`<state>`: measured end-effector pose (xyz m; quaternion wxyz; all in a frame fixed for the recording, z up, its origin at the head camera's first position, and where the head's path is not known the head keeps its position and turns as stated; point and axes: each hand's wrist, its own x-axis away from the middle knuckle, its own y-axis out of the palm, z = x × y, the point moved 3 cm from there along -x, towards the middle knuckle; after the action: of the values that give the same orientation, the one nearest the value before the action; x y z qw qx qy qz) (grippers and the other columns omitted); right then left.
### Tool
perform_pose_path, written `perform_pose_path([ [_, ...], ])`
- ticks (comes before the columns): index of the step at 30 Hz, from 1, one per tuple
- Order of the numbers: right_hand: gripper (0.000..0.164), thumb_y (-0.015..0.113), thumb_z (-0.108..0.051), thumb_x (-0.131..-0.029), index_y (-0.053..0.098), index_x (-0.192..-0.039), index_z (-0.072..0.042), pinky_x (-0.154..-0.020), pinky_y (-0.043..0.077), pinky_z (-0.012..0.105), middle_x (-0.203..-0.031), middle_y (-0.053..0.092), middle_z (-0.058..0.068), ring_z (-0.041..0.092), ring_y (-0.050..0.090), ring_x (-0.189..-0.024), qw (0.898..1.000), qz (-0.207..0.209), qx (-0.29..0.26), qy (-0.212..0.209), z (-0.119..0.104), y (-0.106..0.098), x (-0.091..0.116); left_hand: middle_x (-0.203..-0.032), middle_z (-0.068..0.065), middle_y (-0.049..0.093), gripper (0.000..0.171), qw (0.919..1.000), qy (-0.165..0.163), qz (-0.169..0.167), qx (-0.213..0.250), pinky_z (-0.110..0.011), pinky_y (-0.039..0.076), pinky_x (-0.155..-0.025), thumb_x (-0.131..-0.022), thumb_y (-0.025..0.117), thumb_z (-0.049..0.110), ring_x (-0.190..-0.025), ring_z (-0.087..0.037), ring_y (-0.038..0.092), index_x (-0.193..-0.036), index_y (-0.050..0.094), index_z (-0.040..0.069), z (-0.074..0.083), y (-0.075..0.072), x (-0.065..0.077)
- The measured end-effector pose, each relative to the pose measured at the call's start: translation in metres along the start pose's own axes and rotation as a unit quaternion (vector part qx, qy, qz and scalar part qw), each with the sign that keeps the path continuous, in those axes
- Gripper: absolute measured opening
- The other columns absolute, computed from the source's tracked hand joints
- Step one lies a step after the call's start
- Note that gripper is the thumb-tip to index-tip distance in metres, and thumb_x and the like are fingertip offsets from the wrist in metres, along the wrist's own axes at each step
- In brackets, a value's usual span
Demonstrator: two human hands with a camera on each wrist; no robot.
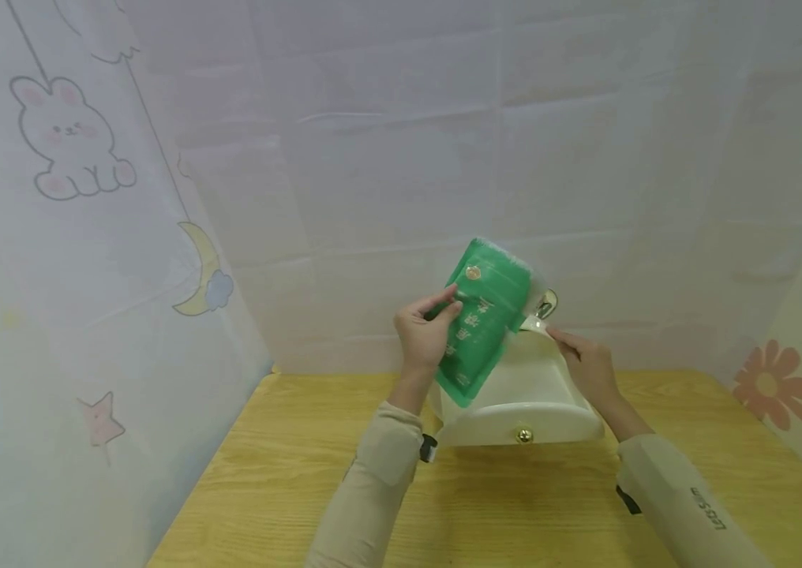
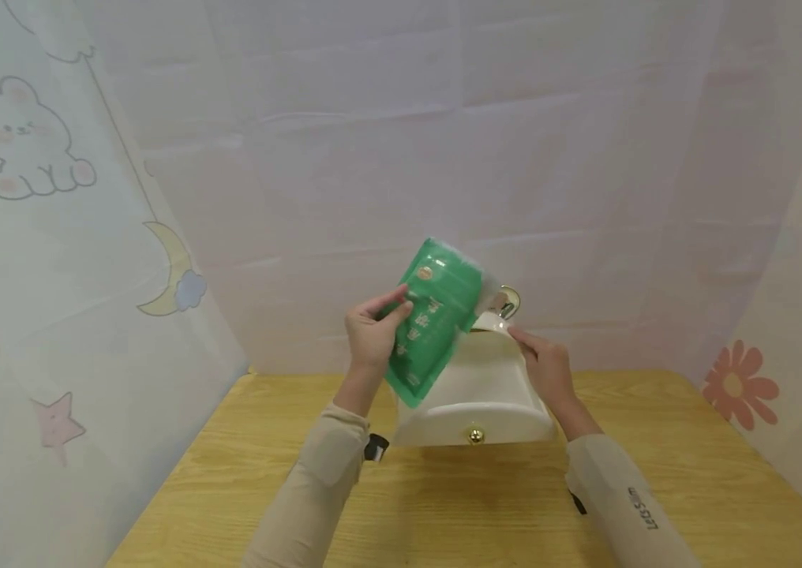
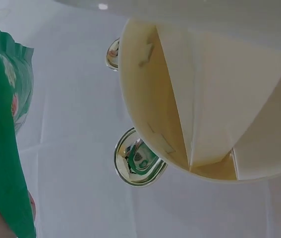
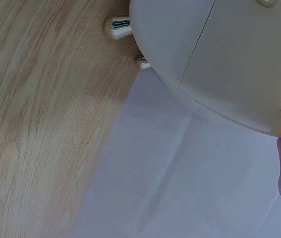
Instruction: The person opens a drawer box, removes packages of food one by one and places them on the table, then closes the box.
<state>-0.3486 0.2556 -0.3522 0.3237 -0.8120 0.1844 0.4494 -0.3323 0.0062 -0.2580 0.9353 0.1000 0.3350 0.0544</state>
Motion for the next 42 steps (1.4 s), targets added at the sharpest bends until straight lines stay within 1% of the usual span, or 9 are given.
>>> perform_pose_path([
  [5,0.023,0.059,0.016,-0.078,0.067,-0.098,0.008,-0.040,0.025,0.017,-0.090,0.064,0.027,-0.001,0.026,-0.043,1.000,-0.001,0.006,0.009,0.002,0.002,0.000,-0.078,-0.005,0.068,0.022,0.9957,-0.051,0.055,0.056,-0.019,0.051,-0.060,-0.072,0.070,-0.010,-0.070,-0.008,0.060,-0.094,0.068,-0.007,0.000,-0.013,-0.001],
  [8,0.022,0.059,0.015,-0.079,0.067,-0.098,0.008,-0.039,0.025,0.017,-0.091,0.064,0.028,-0.003,0.023,-0.042,1.000,-0.002,0.002,0.012,0.004,0.002,0.000,-0.076,0.001,0.066,0.023,0.9928,-0.069,0.068,0.071,-0.019,0.051,-0.059,-0.073,0.069,-0.010,-0.067,-0.008,0.059,-0.095,0.068,-0.007,0.000,-0.021,0.000],
  [11,0.022,0.059,0.016,-0.079,0.067,-0.099,0.008,-0.039,0.025,0.017,-0.091,0.064,0.028,-0.003,0.023,-0.041,1.000,-0.002,-0.004,0.012,0.006,0.002,0.000,-0.075,0.003,0.066,0.024,0.9912,-0.077,0.077,0.075,-0.020,0.051,-0.060,-0.073,0.069,-0.009,-0.067,-0.008,0.059,-0.097,0.067,-0.007,0.000,-0.026,0.001],
  [19,0.023,0.059,0.016,-0.079,0.067,-0.099,0.008,-0.041,0.028,0.015,-0.090,0.064,0.028,-0.002,0.028,-0.042,1.000,-0.003,0.000,0.012,0.005,0.000,0.002,-0.076,0.003,0.066,0.025,0.9897,-0.082,0.086,0.079,-0.021,0.052,-0.065,-0.074,0.069,-0.010,-0.071,-0.009,0.061,-0.099,0.067,-0.007,-0.003,-0.036,0.008],
  [23,0.023,0.059,0.016,-0.079,0.067,-0.099,0.008,-0.045,0.031,0.012,-0.090,0.065,0.027,0.002,0.039,-0.048,1.000,0.002,0.004,0.014,0.004,-0.002,0.002,-0.074,0.004,0.066,0.025,0.9880,-0.081,0.100,0.087,-0.020,0.051,-0.063,-0.074,0.069,-0.010,-0.070,-0.008,0.060,-0.098,0.067,-0.007,-0.005,-0.040,0.010],
  [26,0.024,0.058,0.017,-0.078,0.067,-0.099,0.008,-0.046,0.031,0.012,-0.090,0.065,0.027,0.004,0.041,-0.049,1.000,0.006,0.004,0.011,0.003,-0.002,0.001,-0.073,0.004,0.065,0.025,0.9859,-0.081,0.109,0.097,-0.020,0.051,-0.062,-0.073,0.069,-0.011,-0.069,-0.008,0.059,-0.098,0.066,-0.009,-0.005,-0.042,0.011],
  [35,0.024,0.059,0.018,-0.077,0.067,-0.097,0.009,-0.040,0.027,0.015,-0.087,0.065,0.028,-0.005,0.025,-0.041,1.000,0.010,0.006,-0.006,0.006,-0.002,0.001,-0.072,0.004,0.066,0.024,0.9824,-0.091,0.127,0.102,-0.020,0.051,-0.060,-0.073,0.069,-0.009,-0.066,-0.008,0.059,-0.097,0.066,-0.009,-0.006,-0.046,0.017],
  [40,0.024,0.060,0.017,-0.077,0.067,-0.098,0.008,-0.038,0.024,0.016,-0.086,0.065,0.028,-0.006,0.018,-0.040,1.000,0.007,0.006,-0.006,0.008,-0.002,0.002,-0.073,0.003,0.066,0.025,0.9805,-0.099,0.128,0.111,-0.020,0.051,-0.060,-0.074,0.070,-0.008,-0.067,-0.008,0.060,-0.098,0.066,-0.010,-0.007,-0.048,0.020],
  [42,0.024,0.059,0.017,-0.078,0.067,-0.099,0.008,-0.037,0.024,0.017,-0.086,0.065,0.027,-0.005,0.018,-0.040,1.000,0.006,0.005,-0.002,0.008,-0.002,0.002,-0.073,0.003,0.066,0.025,0.9796,-0.102,0.130,0.114,-0.020,0.051,-0.061,-0.074,0.070,-0.008,-0.067,-0.009,0.060,-0.098,0.065,-0.010,-0.008,-0.048,0.021],
])
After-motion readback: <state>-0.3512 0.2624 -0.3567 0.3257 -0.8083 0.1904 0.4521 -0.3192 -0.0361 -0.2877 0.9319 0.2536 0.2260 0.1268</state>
